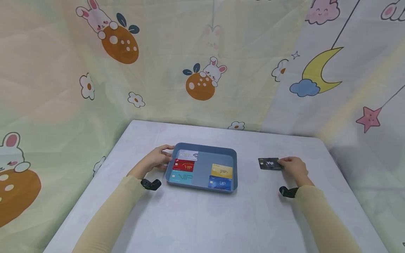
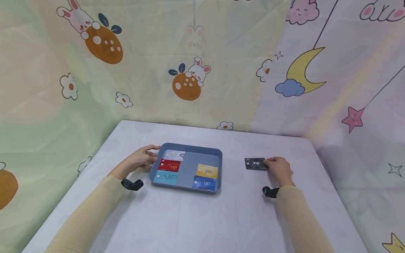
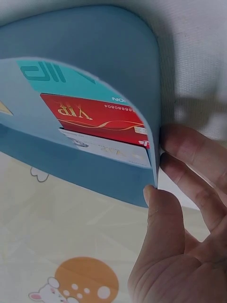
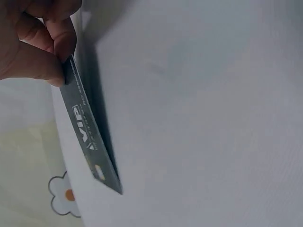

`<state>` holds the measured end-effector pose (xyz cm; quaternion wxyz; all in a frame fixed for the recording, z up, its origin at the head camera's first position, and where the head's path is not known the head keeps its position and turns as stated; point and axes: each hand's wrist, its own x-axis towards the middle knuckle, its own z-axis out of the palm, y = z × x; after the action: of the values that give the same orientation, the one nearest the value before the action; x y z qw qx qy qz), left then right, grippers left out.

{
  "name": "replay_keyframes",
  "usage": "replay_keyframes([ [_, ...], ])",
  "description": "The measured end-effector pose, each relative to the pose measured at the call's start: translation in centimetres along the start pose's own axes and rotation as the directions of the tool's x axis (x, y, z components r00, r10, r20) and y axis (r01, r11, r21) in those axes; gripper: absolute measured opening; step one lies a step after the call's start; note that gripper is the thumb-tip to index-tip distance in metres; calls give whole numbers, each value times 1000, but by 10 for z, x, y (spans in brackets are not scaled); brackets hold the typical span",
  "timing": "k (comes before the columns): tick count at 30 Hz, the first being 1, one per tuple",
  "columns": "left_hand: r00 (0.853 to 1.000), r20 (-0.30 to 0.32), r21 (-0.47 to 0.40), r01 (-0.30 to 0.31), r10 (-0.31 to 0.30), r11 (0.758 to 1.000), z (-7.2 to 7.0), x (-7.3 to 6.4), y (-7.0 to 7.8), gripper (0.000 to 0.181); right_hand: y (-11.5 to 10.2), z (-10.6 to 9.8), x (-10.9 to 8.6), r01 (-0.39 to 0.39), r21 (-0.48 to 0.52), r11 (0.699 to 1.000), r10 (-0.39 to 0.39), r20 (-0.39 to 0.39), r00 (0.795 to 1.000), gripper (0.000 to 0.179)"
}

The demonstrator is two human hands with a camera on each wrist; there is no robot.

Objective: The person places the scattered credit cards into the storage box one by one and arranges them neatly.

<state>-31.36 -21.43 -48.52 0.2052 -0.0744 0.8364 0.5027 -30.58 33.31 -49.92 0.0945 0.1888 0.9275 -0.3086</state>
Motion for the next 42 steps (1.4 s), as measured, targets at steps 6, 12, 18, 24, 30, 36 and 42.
replay_keyframes([
  [6, 1000, -5, 8, 21, -21, 1000, 0, 0, 1, 61, -12, -6, -2, -54, 136, 989, 38, 114, 993, 64],
  [12, 1000, -7, 22, 28, -27, 999, 1, -2, 3, 61, -29, -9, -9, -31, 220, 975, -9, 179, 984, 64],
  [18, 1000, -1, 17, 23, -23, 1000, 0, -3, 3, 61, -43, -8, -14, 3, 269, 963, -63, 212, 975, 64],
  [24, 1000, -3, 16, 23, -23, 1000, 0, -2, 2, 61, -60, -5, -20, -2, 309, 951, -78, 245, 966, 64],
  [30, 1000, -10, 18, 26, -26, 1000, 0, -1, 2, 60, -78, 3, -28, 11, 321, 947, -102, 266, 959, 63],
  [36, 1000, -17, 13, 23, -22, 1000, -1, -1, 2, 59, -97, 17, -33, 34, 319, 947, -122, 263, 957, 59],
  [42, 999, -16, 14, 30, -30, 999, 0, 2, 0, 60, -109, 34, -37, 75, 299, 951, -153, 248, 956, 54],
])
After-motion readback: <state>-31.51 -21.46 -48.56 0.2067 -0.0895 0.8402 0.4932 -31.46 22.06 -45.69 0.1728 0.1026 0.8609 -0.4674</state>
